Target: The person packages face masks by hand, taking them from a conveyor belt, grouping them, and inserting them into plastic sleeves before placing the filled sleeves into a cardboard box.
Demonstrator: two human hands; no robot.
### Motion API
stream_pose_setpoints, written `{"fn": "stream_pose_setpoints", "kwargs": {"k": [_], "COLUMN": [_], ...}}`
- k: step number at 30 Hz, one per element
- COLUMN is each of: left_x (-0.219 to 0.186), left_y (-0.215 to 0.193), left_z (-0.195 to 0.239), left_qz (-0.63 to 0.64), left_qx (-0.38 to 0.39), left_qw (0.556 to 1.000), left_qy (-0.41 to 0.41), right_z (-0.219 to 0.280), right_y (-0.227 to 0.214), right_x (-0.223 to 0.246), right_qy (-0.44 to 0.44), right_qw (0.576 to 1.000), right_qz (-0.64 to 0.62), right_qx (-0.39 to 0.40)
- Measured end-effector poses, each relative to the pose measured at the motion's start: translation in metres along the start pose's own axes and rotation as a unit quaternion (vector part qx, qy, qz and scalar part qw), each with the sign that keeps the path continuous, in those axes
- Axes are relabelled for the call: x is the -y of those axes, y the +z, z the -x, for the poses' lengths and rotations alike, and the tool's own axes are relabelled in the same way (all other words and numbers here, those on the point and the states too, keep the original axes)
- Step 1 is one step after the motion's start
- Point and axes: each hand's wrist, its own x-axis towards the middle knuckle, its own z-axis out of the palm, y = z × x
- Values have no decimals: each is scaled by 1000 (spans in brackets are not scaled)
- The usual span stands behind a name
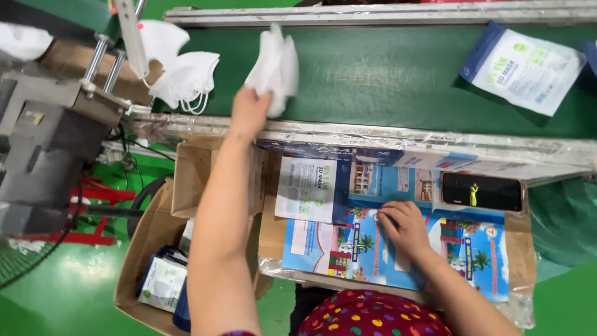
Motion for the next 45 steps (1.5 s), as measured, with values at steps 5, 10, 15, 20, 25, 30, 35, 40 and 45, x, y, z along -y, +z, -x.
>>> {"fn": "stream_pose_setpoints", "kwargs": {"k": [5, 10, 15, 20, 25, 30, 35, 40, 45], "left_x": [-55, -54, -95, -88, -72, -102, -102, -83, -76], "left_y": [35, 103, 79, 97, 124, 118, 118, 127, 126], "left_z": [153, 237, 256, 256, 260, 256, 269, 272, 276], "left_qz": [434, 443, 264, 18, -76, -68, -21, -71, 66], "left_qx": [244, 347, 39, 223, 283, 206, 216, 254, 192], "left_qw": [854, 803, 956, 957, 938, 956, 942, 949, 929], "left_qy": [-154, -197, 125, 187, 184, 198, 257, 174, 310], "right_z": [-17, -37, 3, 16, 23, 2, 20, 19, -1], "right_y": [-17, -50, -37, -11, 4, -10, 4, 4, -38], "right_x": [-4, 38, 10, 4, -6, 11, -2, -12, 10], "right_qy": [223, 258, 243, 37, 150, 29, 125, -31, -5], "right_qw": [919, 570, 948, 987, 967, 982, 960, 978, 980], "right_qz": [-312, -772, -203, -152, -176, -185, -238, -193, -94], "right_qx": [94, 109, 14, 35, 105, 19, 78, 77, 178]}}
